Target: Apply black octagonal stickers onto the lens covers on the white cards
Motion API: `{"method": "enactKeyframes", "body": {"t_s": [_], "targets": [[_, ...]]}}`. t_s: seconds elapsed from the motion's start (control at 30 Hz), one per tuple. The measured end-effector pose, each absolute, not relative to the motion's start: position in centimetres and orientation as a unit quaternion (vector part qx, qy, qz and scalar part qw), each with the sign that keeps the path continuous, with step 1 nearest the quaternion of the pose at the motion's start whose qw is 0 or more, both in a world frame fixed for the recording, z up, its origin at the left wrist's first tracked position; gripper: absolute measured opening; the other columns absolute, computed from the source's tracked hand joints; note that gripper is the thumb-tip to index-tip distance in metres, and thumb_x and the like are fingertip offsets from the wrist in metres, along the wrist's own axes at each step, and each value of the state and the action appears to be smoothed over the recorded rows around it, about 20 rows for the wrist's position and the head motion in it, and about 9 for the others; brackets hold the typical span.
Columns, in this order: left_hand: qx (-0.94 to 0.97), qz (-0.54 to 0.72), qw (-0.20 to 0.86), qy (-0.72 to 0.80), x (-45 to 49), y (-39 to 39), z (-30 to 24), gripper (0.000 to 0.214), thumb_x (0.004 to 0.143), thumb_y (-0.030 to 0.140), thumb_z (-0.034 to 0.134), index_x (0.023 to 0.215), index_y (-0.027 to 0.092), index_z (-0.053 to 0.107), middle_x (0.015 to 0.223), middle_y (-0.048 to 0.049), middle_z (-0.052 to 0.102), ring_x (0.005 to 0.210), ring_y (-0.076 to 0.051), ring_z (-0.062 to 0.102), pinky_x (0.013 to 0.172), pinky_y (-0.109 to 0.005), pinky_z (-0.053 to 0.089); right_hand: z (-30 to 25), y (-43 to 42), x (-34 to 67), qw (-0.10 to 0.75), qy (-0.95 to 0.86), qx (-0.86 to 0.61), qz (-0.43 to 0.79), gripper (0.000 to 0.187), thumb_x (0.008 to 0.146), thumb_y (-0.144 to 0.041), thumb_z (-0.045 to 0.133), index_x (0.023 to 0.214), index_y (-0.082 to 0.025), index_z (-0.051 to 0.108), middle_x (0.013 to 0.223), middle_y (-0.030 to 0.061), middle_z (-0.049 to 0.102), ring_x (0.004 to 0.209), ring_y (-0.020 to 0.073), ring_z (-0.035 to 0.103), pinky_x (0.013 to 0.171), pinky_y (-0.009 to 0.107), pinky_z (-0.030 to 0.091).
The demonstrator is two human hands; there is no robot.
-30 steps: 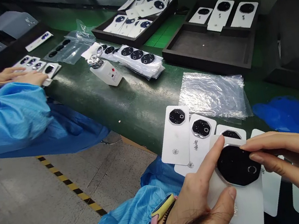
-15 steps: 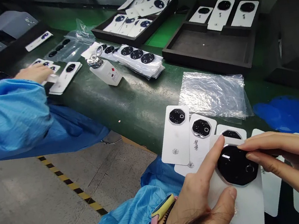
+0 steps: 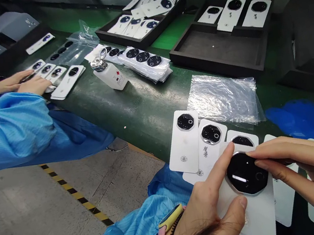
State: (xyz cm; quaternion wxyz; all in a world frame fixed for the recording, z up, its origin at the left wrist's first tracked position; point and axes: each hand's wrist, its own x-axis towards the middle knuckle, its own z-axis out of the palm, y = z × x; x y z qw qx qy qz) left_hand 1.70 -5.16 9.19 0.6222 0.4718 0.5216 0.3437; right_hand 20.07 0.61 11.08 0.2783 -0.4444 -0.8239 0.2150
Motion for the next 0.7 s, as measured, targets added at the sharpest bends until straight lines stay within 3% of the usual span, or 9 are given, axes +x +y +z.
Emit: {"method": "enactKeyframes", "body": {"t_s": [0.17,0.33,0.47,0.7], "targets": [[0.479,0.352,0.618,0.514,1.7,-5.2,9.2,0.064,0.08,0.02,0.059,0.138,0.038,0.039,0.138,0.0109,0.048,0.132,-0.023,0.041,0.114,-0.035,0.028,11.0,0.3,20.1,0.29,-0.82,-0.447,0.211,0.015,0.085,-0.026,0.057,0.093,-0.036,0.064,0.082,-0.0046,0.07,0.067,0.0188,0.069,0.049,0.025,0.057],[0.466,0.338,0.627,0.525,1.6,-5.3,9.4,0.066,0.079,0.017,0.061,0.138,0.038,0.038,0.14,0.0112,0.045,0.135,-0.023,0.034,0.114,-0.036,0.029,10.8,-0.2,19.9,0.304,-0.812,-0.461,0.19,0.019,0.086,-0.022,0.055,0.093,-0.036,0.066,0.086,-0.0025,0.062,0.053,0.0105,0.059,0.035,0.021,0.045],[0.466,0.329,0.624,0.534,1.6,-5.3,9.6,0.066,0.079,0.016,0.06,0.137,0.041,0.038,0.138,0.0132,0.047,0.134,-0.022,0.038,0.112,-0.035,0.032,10.7,-0.5,20.0,0.307,-0.82,-0.455,0.161,0.022,0.087,-0.022,0.054,0.099,-0.036,0.064,0.088,-0.0018,0.061,0.059,0.012,0.061,0.041,0.022,0.048],[0.496,0.328,0.597,0.539,1.6,-5.5,10.0,0.068,0.082,0.017,0.06,0.141,0.036,0.032,0.143,0.0101,0.042,0.136,-0.024,0.032,0.114,-0.035,0.029,11.0,-1.7,19.9,0.25,-0.83,-0.476,0.146,0.018,0.086,-0.023,0.053,0.097,-0.033,0.063,0.087,-0.0001,0.063,0.063,0.0151,0.067,0.034,0.02,0.045]]}}
